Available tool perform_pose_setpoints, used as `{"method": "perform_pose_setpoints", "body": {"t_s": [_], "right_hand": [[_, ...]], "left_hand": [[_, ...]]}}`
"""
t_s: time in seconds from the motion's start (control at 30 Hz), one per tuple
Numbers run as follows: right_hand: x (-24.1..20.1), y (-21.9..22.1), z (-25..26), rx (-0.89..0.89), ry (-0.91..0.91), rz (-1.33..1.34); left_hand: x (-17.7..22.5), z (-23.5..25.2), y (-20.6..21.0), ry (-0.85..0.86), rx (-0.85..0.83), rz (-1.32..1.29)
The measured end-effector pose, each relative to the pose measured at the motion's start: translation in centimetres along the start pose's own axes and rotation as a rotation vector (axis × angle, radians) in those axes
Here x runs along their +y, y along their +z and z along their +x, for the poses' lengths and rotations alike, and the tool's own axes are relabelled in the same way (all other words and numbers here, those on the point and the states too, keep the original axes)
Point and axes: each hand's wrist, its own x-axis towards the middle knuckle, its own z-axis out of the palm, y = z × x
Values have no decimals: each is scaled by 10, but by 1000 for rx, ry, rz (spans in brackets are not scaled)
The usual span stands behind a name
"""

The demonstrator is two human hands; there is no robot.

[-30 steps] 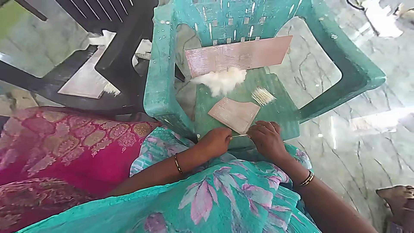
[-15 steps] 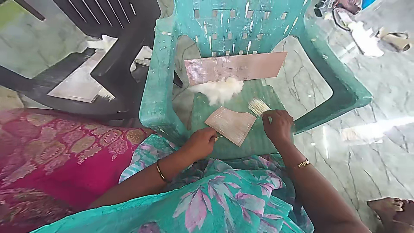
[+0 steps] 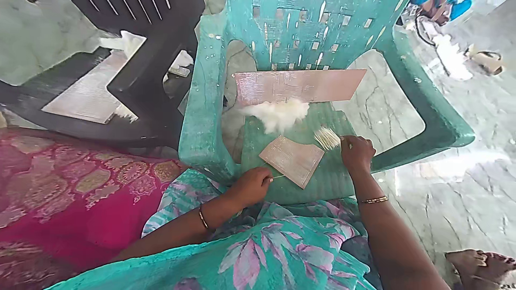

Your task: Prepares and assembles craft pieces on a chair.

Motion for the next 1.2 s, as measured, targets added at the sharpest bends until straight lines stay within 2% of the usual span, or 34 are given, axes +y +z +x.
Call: {"method": "perform_pose_setpoints", "body": {"t_s": [0.13,0.27,0.33,0.5,0.57,0.77,1.03,1.2], "right_hand": [[-29,-1,7,18,-246,88],[-74,19,26,-35,-496,95],[-99,30,35,-96,-428,51],[-121,70,69,-266,88,179],[-123,80,77,-287,215,230],[-110,86,74,-242,217,425],[-97,25,6,-253,237,780],[-79,-9,-27,-257,99,964]], "left_hand": [[-6,4,4,12,40,-63],[-3,4,-1,-50,-37,-135],[-4,4,-4,-38,-75,-156],[-3,6,-5,-38,-102,-138],[-2,6,-4,-36,-110,-114],[-3,5,-4,-13,-91,-133],[2,6,-5,-57,-89,-115],[-5,3,-4,-69,-16,-200]]}}
